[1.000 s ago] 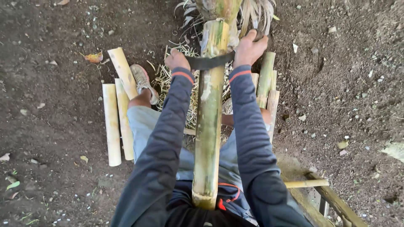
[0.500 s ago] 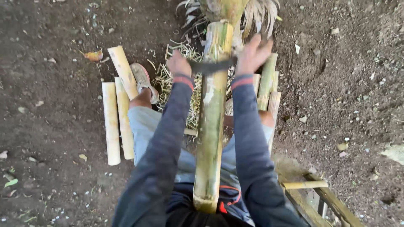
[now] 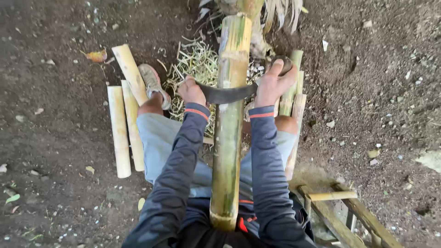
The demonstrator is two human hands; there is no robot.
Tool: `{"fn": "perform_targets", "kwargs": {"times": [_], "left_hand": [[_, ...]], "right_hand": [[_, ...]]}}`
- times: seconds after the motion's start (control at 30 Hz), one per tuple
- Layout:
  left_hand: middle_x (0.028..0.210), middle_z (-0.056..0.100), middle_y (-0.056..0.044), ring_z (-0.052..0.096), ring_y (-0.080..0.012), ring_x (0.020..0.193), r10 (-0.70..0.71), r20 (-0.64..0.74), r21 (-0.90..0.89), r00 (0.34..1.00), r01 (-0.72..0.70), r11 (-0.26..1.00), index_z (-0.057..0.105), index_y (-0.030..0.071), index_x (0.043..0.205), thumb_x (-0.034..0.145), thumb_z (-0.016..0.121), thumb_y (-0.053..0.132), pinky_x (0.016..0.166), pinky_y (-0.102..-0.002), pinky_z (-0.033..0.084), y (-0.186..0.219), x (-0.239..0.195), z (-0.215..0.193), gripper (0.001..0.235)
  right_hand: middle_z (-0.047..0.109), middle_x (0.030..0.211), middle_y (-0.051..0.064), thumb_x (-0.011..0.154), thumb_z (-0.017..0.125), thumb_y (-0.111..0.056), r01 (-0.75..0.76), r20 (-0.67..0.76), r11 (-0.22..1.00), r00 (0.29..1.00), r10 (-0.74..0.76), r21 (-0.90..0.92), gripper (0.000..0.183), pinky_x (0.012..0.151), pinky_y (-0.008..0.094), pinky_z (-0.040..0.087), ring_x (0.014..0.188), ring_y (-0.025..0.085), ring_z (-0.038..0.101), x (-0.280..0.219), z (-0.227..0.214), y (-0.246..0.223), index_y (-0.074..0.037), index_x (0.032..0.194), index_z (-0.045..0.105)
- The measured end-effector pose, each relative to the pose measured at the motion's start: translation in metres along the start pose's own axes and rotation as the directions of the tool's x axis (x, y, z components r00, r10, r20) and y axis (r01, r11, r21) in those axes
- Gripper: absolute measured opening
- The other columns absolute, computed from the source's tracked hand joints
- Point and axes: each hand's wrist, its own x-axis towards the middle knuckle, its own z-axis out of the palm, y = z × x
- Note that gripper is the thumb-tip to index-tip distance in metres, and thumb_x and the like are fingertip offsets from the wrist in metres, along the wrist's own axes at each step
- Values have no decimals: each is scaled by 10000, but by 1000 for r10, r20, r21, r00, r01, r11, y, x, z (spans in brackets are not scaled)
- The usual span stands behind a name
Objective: Scraping and shaping bamboo stalks using a curved knife.
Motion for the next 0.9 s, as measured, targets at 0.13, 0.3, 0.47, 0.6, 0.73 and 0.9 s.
{"fn": "perform_targets", "kwargs": {"times": [0.13, 0.3, 0.47, 0.6, 0.73, 0.9], "left_hand": [[792, 531, -80, 550, -220, 600, -254, -8, 5, 967, 254, 967, 479, 69, 868, 972, 461, 392, 503, -431, 468, 84, -24, 31, 340], [793, 554, -47, 502, -191, 682, 437, 20, 204, 899, -432, 879, 592, -9, 759, 1079, 544, 290, 653, -392, 445, -28, 33, 23, 441], [581, 364, 8, 314, -139, 571, 286, 120, 78, 951, -296, 952, 425, 44, 620, 1024, 523, 279, 542, -400, 277, 26, -20, 9, 477], [585, 350, 30, 308, -120, 575, 256, 110, 43, 960, -262, 964, 408, 56, 584, 1016, 557, 277, 530, -390, 273, 15, -8, 10, 507], [606, 295, 29, 260, -124, 595, 224, 180, 46, 958, -236, 971, 365, 65, 599, 1042, 538, 288, 542, -392, 233, 25, -11, 11, 525], [617, 322, 11, 301, -139, 595, 228, 121, 24, 966, -233, 972, 380, 67, 605, 1029, 553, 289, 548, -409, 283, 13, -12, 6, 510]], "right_hand": [[540, 803, 82, 975, 584, -173, -180, 21, 963, 982, 188, -198, 270, 447, 328, 484, 559, 171, 507, 28, 17, 6, 68, 1089, 537], [547, 845, 76, 999, 600, -168, -125, -102, 964, 989, 104, -233, 241, 481, 290, 454, 604, 142, 524, 14, -1, -2, 57, 1048, 527], [585, 855, 60, 977, 594, -150, -181, -125, 980, 978, 169, -87, 180, 475, 271, 469, 611, 114, 560, 0, -18, -12, 3, 1063, 557], [560, 781, 53, 1014, 600, -134, -148, -154, 988, 978, 139, -47, 151, 451, 282, 443, 571, 125, 527, -3, -28, 6, -4, 1070, 545], [545, 695, 57, 997, 576, -135, -211, -159, 973, 962, 223, 90, 143, 374, 304, 450, 470, 145, 503, -14, -20, -20, -26, 1069, 517], [563, 754, 40, 979, 563, -91, -185, -87, 978, 977, 194, 99, 217, 387, 298, 475, 528, 107, 518, -10, -10, -34, -41, 1190, 555]]}}
